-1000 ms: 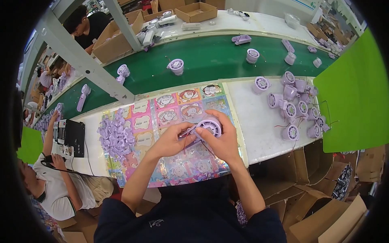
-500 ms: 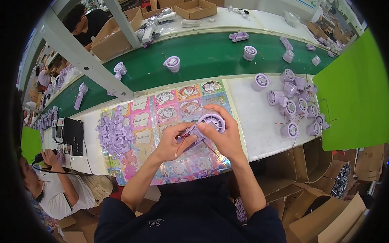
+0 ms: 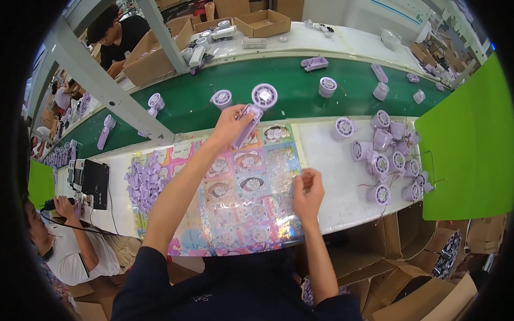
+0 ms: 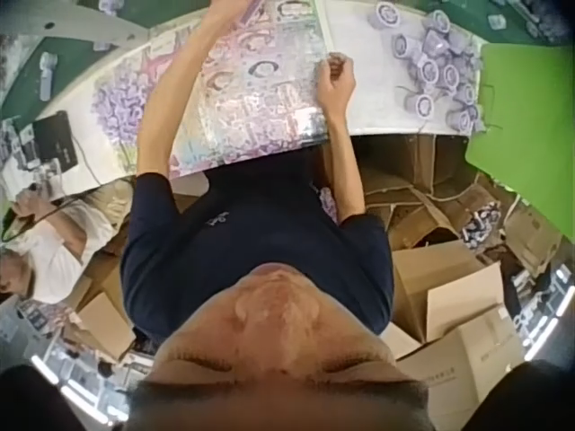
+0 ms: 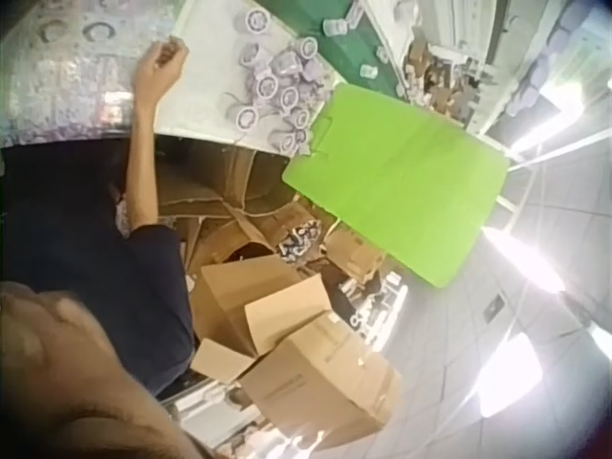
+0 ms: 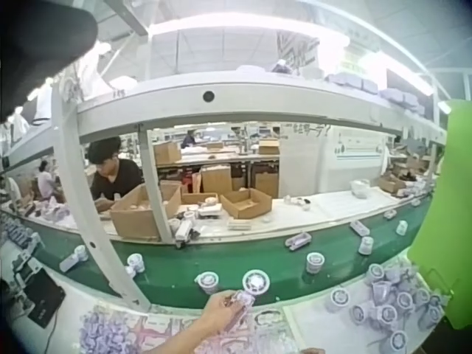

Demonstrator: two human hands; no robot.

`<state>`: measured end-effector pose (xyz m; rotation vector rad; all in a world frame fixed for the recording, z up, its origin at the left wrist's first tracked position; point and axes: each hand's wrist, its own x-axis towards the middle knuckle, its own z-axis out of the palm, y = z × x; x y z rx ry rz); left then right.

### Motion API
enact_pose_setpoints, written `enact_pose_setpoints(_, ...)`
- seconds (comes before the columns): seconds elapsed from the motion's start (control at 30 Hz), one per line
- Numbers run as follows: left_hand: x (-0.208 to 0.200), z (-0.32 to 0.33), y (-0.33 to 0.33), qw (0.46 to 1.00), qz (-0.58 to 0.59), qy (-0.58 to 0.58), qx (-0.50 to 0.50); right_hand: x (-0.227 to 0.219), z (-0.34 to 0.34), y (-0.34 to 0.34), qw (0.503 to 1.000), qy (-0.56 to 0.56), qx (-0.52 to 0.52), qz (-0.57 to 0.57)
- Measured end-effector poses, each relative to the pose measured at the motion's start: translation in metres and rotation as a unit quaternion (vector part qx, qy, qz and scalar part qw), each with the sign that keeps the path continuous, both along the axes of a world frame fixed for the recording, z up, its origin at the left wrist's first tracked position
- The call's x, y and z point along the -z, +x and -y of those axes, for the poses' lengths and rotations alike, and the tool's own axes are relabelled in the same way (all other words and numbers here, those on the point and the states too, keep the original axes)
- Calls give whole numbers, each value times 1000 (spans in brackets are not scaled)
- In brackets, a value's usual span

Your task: The person assembles handheld fans by attaching plastic brackets to fan heads and handles by hand, placing the assembled fans onto a conveyor belt, and retrieving more plastic parts from a cardboard box onto the table.

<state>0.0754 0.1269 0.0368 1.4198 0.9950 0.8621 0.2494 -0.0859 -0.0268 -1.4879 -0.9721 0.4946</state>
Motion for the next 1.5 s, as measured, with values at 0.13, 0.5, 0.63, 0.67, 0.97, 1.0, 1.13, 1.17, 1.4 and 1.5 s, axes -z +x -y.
enact_pose_setpoints(0.13, 6, -64, 26, 995, -30, -85, -43, -2, -7, -8, 997, -48, -8, 52)
enact_pose_setpoints(0.5, 37, -134, 44, 972, -136, -158, -107, -8, -12, -10, 996, -51, 1, 73)
enact_pose_setpoints(0.63, 46, -134, 44, 972, -143, -126, -139, -7, -11, -7, 993, -62, -3, 98)
enact_pose_setpoints(0.67, 49, -138, 37, 972, -143, -124, -142, -7, -13, -10, 994, -56, -4, 99)
enact_pose_setpoints(0.97, 63, -144, 23, 966, -160, -56, -194, -8, -13, -13, 993, -55, -1, 108)
enact_pose_setpoints(1.0, 62, -143, 25, 965, -157, -63, -199, -8, -12, -13, 992, -58, -1, 110)
enact_pose_setpoints(1.13, 50, -147, 14, 959, -194, -46, -200, -8, -13, -15, 993, -54, -5, 107)
enact_pose_setpoints(1.17, 45, -147, 8, 959, -195, -45, -202, -8, -14, -16, 993, -52, -5, 108)
enact_pose_setpoints(1.4, -16, -103, -32, 819, -512, 214, -146, -10, -13, -11, 991, -64, 8, 116)
enact_pose_setpoints(1.5, 6, -103, -60, 797, -582, 149, -64, -12, -13, -13, 990, -55, 3, 126)
